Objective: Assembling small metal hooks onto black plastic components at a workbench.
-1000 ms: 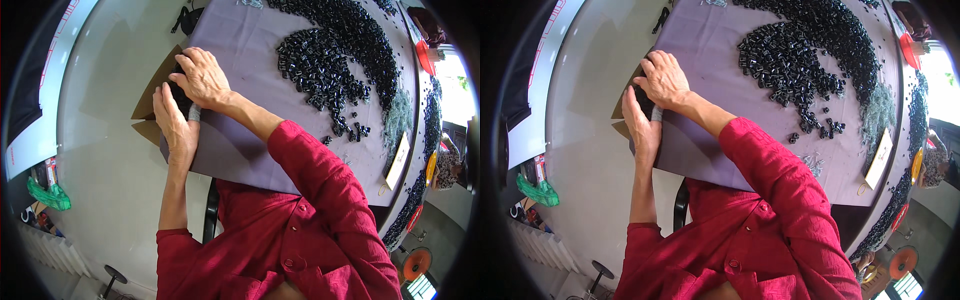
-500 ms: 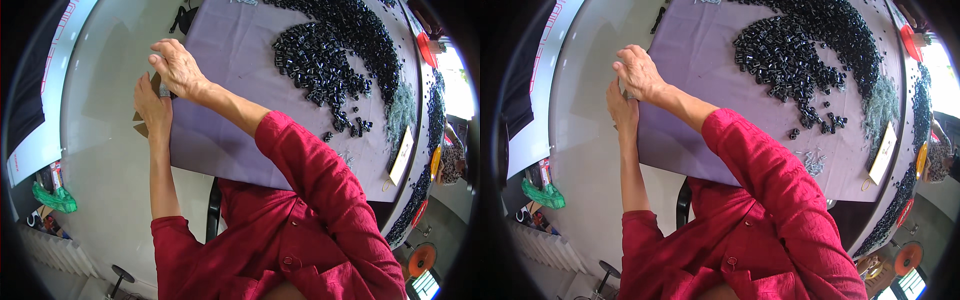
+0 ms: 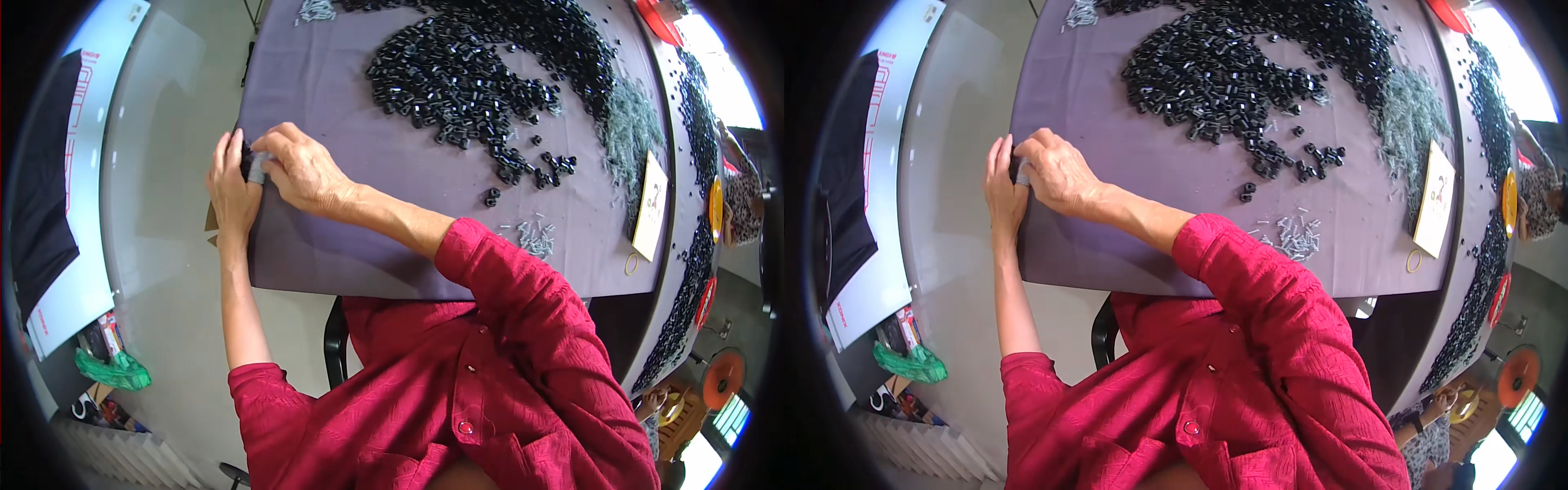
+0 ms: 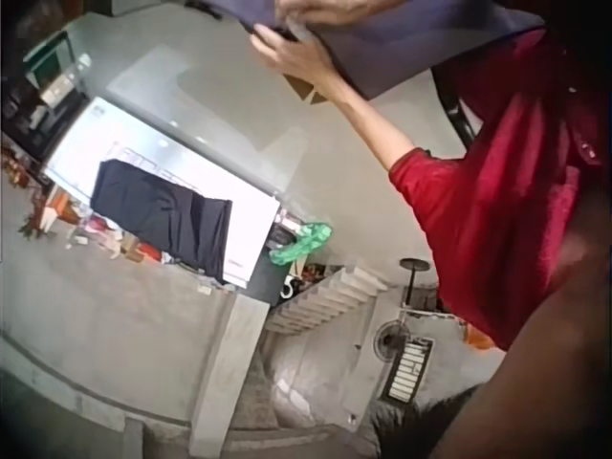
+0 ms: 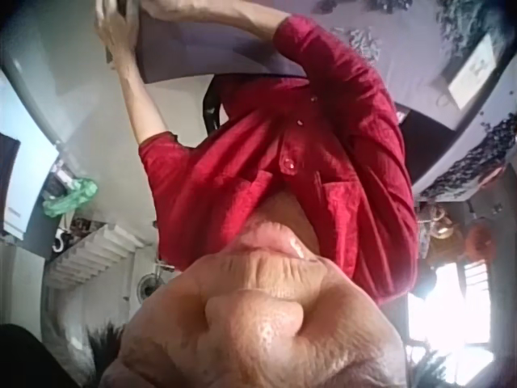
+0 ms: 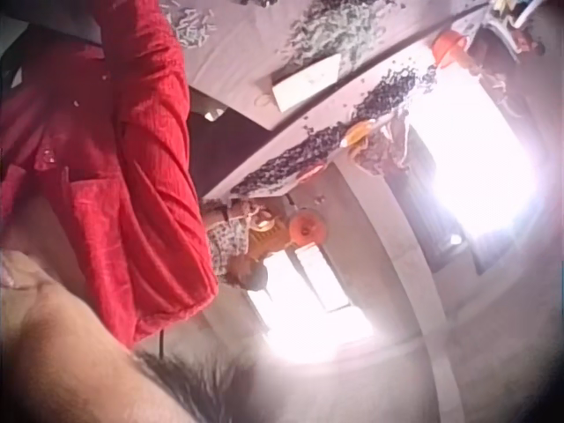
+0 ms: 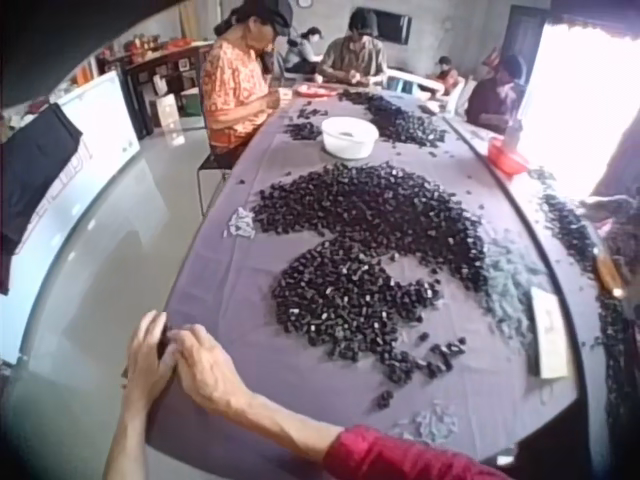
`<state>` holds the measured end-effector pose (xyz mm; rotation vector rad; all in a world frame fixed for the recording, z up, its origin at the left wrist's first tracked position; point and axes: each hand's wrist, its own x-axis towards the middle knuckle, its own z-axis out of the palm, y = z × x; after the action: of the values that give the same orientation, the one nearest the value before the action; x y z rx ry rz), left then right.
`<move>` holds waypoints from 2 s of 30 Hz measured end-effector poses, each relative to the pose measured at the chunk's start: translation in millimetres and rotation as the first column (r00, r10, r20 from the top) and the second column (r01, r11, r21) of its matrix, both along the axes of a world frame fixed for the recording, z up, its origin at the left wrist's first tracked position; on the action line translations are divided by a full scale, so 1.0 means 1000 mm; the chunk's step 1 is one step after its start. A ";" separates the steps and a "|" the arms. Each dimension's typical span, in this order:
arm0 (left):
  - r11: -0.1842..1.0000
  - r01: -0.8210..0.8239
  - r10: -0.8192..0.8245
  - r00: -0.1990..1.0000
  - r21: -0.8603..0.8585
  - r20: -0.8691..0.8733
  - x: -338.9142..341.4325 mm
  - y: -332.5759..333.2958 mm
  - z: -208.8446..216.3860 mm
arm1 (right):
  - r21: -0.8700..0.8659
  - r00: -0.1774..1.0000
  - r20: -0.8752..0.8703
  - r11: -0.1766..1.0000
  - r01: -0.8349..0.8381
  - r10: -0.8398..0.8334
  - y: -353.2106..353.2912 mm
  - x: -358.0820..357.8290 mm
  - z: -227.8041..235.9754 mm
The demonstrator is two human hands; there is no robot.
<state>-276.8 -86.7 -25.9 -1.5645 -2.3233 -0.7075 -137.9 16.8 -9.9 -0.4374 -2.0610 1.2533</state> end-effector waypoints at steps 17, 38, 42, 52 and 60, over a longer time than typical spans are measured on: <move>0.864 -0.503 0.499 0.849 0.023 -0.174 -0.033 0.014 -0.017 | 0.120 0.990 -0.006 0.983 -0.140 0.142 0.020 0.143 0.029; 0.885 0.427 -0.443 0.895 0.187 0.054 0.200 0.129 0.032 | 0.577 0.802 0.184 0.723 0.380 -0.568 0.189 0.275 0.009; 0.843 0.538 -0.538 0.842 0.016 0.026 0.233 0.163 0.028 | 0.617 0.734 0.237 0.682 0.392 -0.636 0.202 0.254 -0.011; 0.849 0.525 -0.524 0.851 -0.063 0.035 0.209 0.138 0.018 | 0.554 0.909 0.260 0.821 0.135 -0.326 0.153 0.234 -0.004; 0.901 0.433 -0.433 0.899 0.023 0.066 0.189 0.103 0.011 | 0.568 0.933 0.311 0.822 -0.027 -0.184 0.138 0.233 0.021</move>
<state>-87.6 16.7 -14.7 -2.1159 -2.0228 -0.8764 95.5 155.0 10.6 -0.4821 -2.5584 0.4733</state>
